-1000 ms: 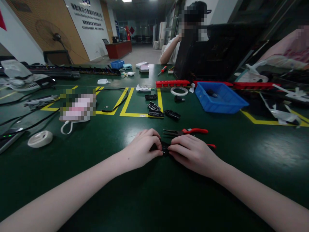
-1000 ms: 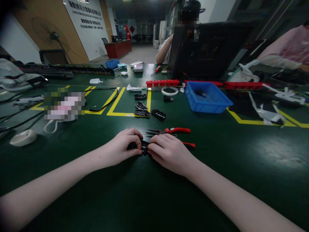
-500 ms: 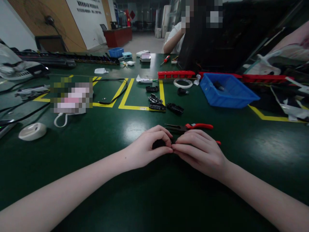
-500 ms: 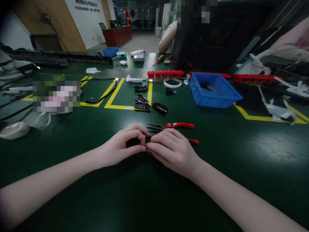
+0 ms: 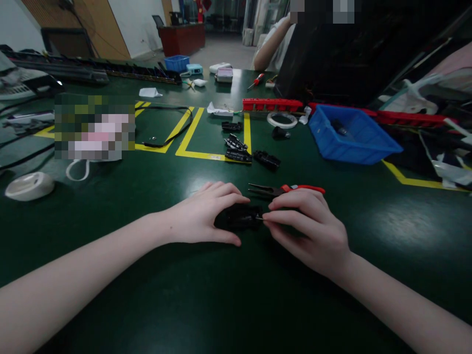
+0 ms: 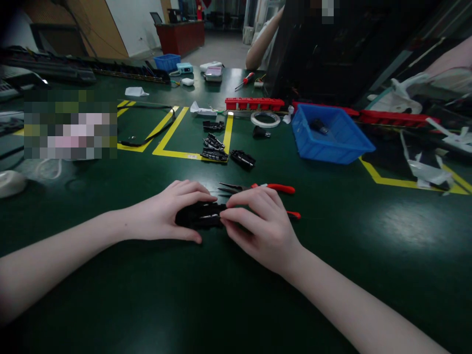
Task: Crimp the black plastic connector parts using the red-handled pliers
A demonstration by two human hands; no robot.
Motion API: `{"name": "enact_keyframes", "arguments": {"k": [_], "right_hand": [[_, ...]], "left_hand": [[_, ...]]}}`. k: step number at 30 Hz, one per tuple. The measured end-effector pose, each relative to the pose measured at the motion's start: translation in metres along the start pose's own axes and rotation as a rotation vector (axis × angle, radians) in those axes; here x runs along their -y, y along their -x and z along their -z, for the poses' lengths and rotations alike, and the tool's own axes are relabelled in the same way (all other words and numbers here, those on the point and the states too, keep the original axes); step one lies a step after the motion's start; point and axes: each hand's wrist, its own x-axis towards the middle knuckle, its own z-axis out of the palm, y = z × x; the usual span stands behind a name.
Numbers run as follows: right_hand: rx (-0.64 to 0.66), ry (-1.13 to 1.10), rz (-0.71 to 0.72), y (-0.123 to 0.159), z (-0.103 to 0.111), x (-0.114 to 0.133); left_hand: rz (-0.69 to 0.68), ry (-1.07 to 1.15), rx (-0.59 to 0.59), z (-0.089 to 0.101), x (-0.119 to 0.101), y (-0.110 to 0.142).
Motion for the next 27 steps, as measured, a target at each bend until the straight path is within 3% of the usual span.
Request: {"name": "enact_keyframes", "arguments": {"k": [14, 20, 27], "right_hand": [[0.043, -0.077, -0.061, -0.0002, -0.0009, -0.0001], [0.084, -0.254, -0.191, -0.0025, -0.0001, -0.0027], [0.105, -0.301, -0.187, -0.0034, -0.0003, -0.0035]], "left_hand": [[-0.053, 0.253, -0.070, -0.0057, -0.0057, -0.0002], [0.036, 0.465, -0.058, -0.0059, -0.0044, -0.0004], [0.109, 0.630, -0.027, -0.0050, -0.0034, -0.0014]]}}
